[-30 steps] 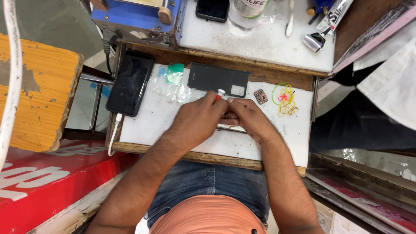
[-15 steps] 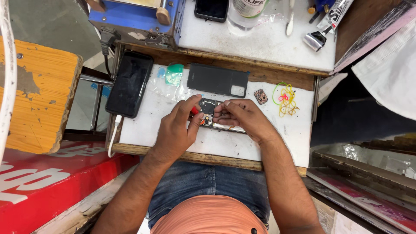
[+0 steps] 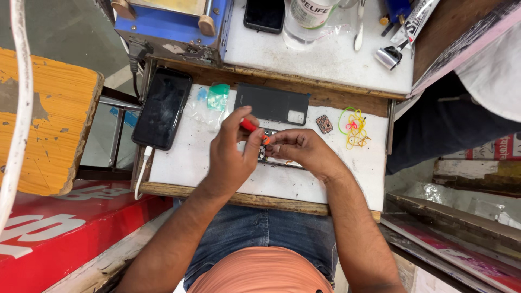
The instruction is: The person uses a red-handled screwdriver to remove screws from a disassembled smartphone, then detaches the back cover and places it on the table. The person continues to remove additional screws from the internal frame and sets them aside.
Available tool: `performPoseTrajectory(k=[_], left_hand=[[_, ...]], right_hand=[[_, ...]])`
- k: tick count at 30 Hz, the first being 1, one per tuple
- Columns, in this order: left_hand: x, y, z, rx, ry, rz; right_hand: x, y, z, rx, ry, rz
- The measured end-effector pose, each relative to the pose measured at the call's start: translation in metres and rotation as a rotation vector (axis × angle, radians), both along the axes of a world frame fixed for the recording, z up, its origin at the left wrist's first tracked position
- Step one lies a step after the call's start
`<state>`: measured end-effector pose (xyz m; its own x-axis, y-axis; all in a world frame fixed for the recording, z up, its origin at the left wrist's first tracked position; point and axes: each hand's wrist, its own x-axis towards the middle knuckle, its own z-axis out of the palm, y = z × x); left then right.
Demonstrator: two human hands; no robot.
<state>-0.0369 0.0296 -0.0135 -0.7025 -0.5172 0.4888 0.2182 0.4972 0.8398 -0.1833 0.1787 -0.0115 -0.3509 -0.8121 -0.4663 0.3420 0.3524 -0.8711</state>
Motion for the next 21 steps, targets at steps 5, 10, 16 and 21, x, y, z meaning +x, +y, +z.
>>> performPoseTrajectory(k=[5, 10, 16, 21], left_hand=[[-0.013, -0.001, -0.004, -0.007, 0.037, 0.049], [0.003, -0.026, -0.012, 0.161, 0.076, 0.122], [0.034, -0.034, -0.015, 0.199, 0.015, 0.164], [0.043, -0.033, -0.02, 0.179, -0.027, 0.17]], right_hand=[[-0.002, -0.002, -0.007, 0.01, -0.022, -0.046], [-0.021, -0.024, 0.001, 0.054, 0.309, 0.0], [-0.042, -0.066, 0.019, 0.085, 1.134, 0.11], [-0.034, -0.074, 0.021, 0.085, 1.303, 0.216]])
